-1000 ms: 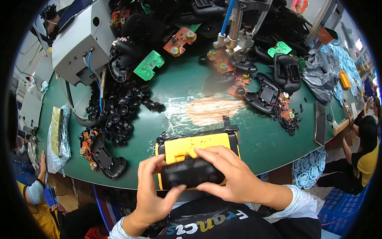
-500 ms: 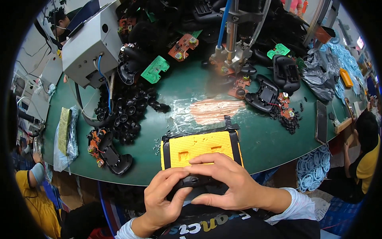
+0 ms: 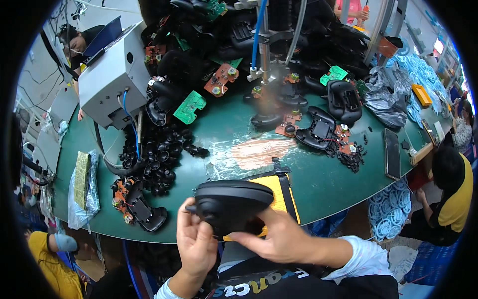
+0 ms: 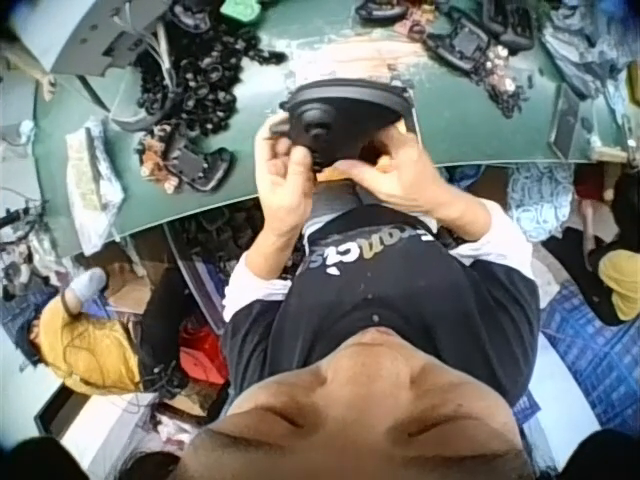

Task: Assembling the internal circuit boards and plastic shells of game controllers using a jig and pneumatic tool.

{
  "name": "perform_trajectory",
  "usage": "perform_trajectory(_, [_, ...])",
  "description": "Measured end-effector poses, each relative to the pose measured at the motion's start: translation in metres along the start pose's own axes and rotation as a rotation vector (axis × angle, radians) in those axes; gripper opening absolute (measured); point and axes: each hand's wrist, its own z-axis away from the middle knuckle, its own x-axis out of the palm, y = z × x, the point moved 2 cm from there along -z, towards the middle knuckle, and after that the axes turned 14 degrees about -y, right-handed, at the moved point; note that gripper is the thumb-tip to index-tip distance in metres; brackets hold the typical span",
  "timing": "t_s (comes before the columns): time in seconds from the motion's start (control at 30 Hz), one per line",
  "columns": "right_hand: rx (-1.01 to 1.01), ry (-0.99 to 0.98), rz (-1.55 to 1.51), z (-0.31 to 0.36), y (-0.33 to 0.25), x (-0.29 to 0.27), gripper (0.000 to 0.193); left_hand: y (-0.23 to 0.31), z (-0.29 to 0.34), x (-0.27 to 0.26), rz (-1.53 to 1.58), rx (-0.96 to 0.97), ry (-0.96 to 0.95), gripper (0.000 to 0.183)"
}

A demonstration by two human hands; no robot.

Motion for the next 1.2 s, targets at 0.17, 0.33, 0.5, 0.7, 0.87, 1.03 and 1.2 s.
perform_trajectory(0.17, [-0.05,-0.204,1.283,-0.015,-0.037,-0.026,0.062,0.037,-0.012,-0.011,-1.148,0.127,-0.281,0.067])
perform_trajectory(0.33, [-0.13,-0.174,0.882,-0.018,-0.015,-0.049,0.045,0.046,-0.016,-0.025,-1.04,0.098,-0.28,0.046])
perform_trajectory(0.5, [-0.279,-0.132,0.626,-0.015,0.001,-0.047,0.04,0.047,-0.016,-0.019,-1.091,0.12,-0.395,0.036])
perform_trajectory(0.7, [-0.352,-0.101,0.738,-0.024,-0.004,-0.053,0.038,0.044,-0.021,-0.022,-1.073,0.136,-0.312,0.033])
perform_trajectory(0.87, [-0.575,-0.004,0.97,-0.027,-0.016,-0.069,0.035,0.038,-0.046,-0.019,-1.237,0.401,-0.463,0.034])
perform_trajectory(1.03, [-0.338,-0.147,1.013,0.031,0.022,-0.061,0.04,0.007,-0.009,-0.019,-1.271,0.194,-0.706,0.039])
perform_trajectory(1.2, [-0.45,0.361,1.268,-0.006,-0.058,-0.105,0.043,0.01,-0.037,0.0,-1.295,0.164,-0.635,0.059])
